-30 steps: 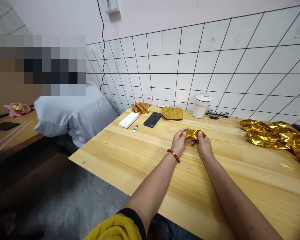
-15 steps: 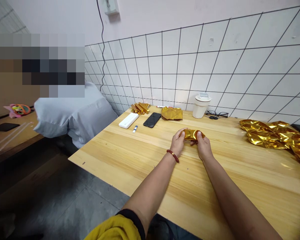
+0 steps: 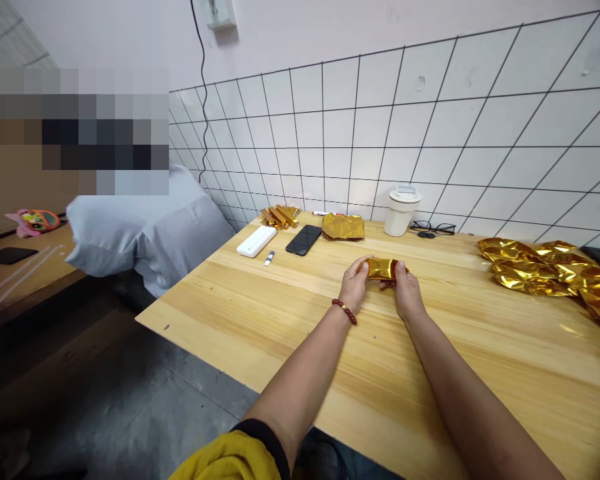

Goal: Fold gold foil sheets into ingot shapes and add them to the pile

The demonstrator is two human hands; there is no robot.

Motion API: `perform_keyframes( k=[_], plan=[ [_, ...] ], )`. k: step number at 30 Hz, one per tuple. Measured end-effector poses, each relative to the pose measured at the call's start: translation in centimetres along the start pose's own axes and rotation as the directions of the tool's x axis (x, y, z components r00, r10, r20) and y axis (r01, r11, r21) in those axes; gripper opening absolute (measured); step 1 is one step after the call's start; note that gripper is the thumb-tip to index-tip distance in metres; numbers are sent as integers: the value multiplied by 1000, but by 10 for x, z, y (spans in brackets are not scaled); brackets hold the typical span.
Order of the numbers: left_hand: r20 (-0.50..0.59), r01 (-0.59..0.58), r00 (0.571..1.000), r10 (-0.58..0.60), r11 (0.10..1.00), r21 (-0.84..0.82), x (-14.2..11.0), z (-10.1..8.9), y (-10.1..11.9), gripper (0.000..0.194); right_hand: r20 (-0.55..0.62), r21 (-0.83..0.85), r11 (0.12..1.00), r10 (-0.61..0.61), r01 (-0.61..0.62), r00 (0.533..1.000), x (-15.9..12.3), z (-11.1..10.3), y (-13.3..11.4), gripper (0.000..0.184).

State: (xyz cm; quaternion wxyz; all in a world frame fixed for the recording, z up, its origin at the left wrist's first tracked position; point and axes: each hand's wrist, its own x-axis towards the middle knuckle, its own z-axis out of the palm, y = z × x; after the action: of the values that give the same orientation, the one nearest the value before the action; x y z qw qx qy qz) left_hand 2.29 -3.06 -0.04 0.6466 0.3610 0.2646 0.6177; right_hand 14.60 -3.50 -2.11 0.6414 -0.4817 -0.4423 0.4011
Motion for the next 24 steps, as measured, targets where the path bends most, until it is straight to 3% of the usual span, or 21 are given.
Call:
perform_keyframes(
  k=[13, 19, 24],
  plan=[
    [-2, -5, 1000, 5, 1000, 27, 2, -1, -5, 41, 27, -19, 1000, -1, 1, 1000, -1, 0, -1, 66],
    [-125, 38, 991, -43, 998, -42, 4, -1, -2, 52, -15, 20, 1000, 7, -7, 1000, -2, 3, -6, 64],
    [-178, 85, 979, -99, 993, -83, 6, -2, 1, 48, -13, 82, 997, -9, 10, 1000, -3, 3, -9, 59]
  ],
)
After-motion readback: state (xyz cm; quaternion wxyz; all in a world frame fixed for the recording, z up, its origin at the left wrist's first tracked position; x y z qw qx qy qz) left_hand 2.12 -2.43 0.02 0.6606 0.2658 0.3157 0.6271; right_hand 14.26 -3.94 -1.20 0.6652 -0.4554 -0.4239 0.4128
